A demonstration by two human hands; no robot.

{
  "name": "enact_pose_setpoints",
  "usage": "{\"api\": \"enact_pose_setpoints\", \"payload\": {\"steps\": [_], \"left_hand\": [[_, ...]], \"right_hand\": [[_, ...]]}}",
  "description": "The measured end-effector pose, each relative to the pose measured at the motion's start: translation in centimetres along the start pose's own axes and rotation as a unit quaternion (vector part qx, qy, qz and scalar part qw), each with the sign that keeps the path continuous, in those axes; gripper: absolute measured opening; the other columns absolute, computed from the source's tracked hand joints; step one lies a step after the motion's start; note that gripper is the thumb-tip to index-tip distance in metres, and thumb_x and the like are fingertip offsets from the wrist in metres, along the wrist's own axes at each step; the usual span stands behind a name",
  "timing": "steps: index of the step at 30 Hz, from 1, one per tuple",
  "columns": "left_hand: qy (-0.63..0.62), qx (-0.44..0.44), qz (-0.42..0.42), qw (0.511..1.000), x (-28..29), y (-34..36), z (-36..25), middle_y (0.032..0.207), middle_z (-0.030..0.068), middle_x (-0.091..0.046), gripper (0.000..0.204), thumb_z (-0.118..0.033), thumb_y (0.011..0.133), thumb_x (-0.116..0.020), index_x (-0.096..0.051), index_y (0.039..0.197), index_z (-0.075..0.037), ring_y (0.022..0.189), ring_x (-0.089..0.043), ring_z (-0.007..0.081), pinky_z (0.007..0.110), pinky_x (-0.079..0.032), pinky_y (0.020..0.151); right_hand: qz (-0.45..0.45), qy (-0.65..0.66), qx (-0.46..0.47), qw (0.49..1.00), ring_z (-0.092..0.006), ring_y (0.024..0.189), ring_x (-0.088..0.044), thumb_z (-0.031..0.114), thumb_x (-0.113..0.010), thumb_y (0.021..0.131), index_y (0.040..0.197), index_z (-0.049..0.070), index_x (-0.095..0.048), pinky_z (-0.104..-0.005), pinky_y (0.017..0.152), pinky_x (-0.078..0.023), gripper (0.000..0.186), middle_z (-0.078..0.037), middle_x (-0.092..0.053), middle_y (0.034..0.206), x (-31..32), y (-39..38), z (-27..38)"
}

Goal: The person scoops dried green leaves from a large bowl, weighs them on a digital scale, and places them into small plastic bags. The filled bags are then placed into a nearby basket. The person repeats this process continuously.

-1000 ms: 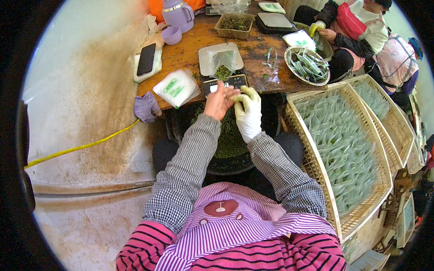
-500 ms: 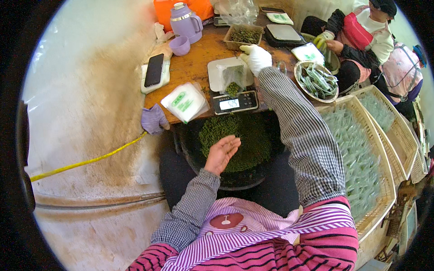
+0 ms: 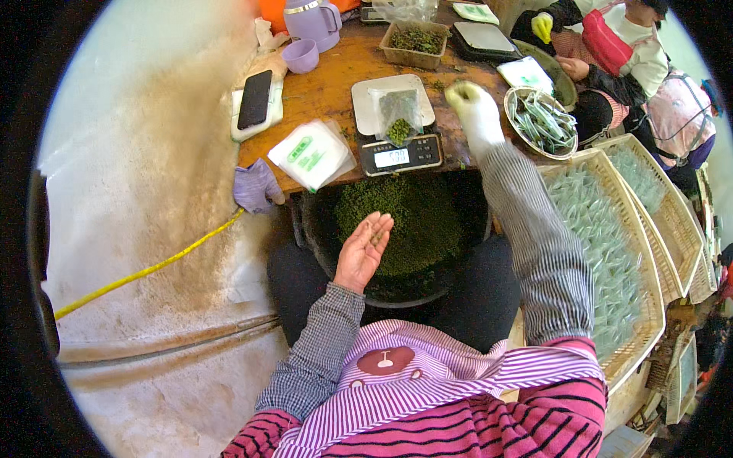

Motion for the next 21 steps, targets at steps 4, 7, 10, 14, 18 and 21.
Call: {"api": "enact_pose_setpoints", "payload": {"steps": [4, 7, 10, 14, 18, 21], "left_hand": [[-0.102, 0.009, 0.035, 0.994, -1.4, 0.4, 1.4, 0.129, 0.0175, -0.050, 0.035, -0.019, 0.099, -0.040, -0.044, 0.127, 0.002, 0.120, -0.050, 0.0259, 0.034, -0.046, 0.097], [-0.139, 0.016, 0.085, 0.987, -2.1, 0.4, 3.0, 0.129, 0.0171, -0.050, 0.036, -0.023, 0.099, -0.040, -0.047, 0.124, 0.001, 0.121, -0.049, 0.0263, 0.037, -0.046, 0.098], [-0.109, -0.012, 0.066, 0.992, -2.4, -0.2, 3.8, 0.133, 0.0162, -0.047, 0.042, -0.030, 0.100, -0.035, -0.046, 0.126, 0.001, 0.124, -0.045, 0.0259, 0.039, -0.038, 0.104], [-0.083, -0.039, 0.053, 0.994, -3.0, -1.5, 3.5, 0.136, 0.0157, -0.044, 0.048, -0.034, 0.100, -0.030, -0.041, 0.132, 0.000, 0.126, -0.042, 0.0255, 0.038, -0.035, 0.106], [-0.043, -0.058, 0.061, 0.996, -2.9, -2.0, 4.2, 0.138, 0.0151, -0.042, 0.053, -0.038, 0.100, -0.027, -0.035, 0.137, 0.000, 0.127, -0.040, 0.0254, 0.037, -0.032, 0.108], [-0.057, -0.053, 0.065, 0.995, -3.3, -2.4, 4.1, 0.139, 0.0157, -0.041, 0.055, -0.038, 0.100, -0.029, -0.033, 0.137, 0.002, 0.128, -0.039, 0.0257, 0.037, -0.031, 0.108]], "right_hand": [[0.045, 0.161, -0.029, 0.986, -0.0120, 0.075, -0.054, 0.009, -0.063, 0.084, 0.089, 0.001, -0.063, -0.0260, 0.071, -0.045, 0.010, -0.004, -0.060, 0.080, 0.5, -13.1, 1.1], [0.108, 0.110, 0.019, 0.988, -0.0172, 0.076, -0.057, 0.010, -0.066, 0.079, 0.087, 0.005, -0.064, -0.0285, 0.072, -0.046, 0.009, -0.005, -0.060, 0.080, -1.8, -19.9, 2.7], [0.081, -0.077, 0.142, 0.984, -0.0254, 0.081, -0.058, 0.017, -0.067, 0.074, 0.086, 0.011, -0.067, -0.0367, 0.075, -0.046, 0.013, -0.006, -0.061, 0.083, -3.9, -22.4, 4.3], [0.078, -0.161, 0.135, 0.975, -0.0252, 0.084, -0.057, 0.022, -0.068, 0.070, 0.086, 0.013, -0.069, -0.0400, 0.082, -0.042, 0.019, -0.003, -0.061, 0.087, -5.2, -24.4, 3.3], [0.073, -0.176, 0.145, 0.971, -0.0255, 0.084, -0.057, 0.022, -0.068, 0.069, 0.084, 0.012, -0.068, -0.0402, 0.081, -0.042, 0.018, -0.004, -0.060, 0.085, -5.4, -24.8, 3.0], [0.062, -0.191, 0.132, 0.971, -0.0259, 0.084, -0.056, 0.022, -0.068, 0.070, 0.081, 0.011, -0.066, -0.0401, 0.081, -0.042, 0.016, -0.004, -0.059, 0.086, -5.4, -24.9, 2.9]]}}
Point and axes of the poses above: each hand's wrist, its own y-axis towards the middle knuckle, its own x-axis out of the back of the hand, z = x × y, the point moved 5 cm from there along y, towards the middle knuckle
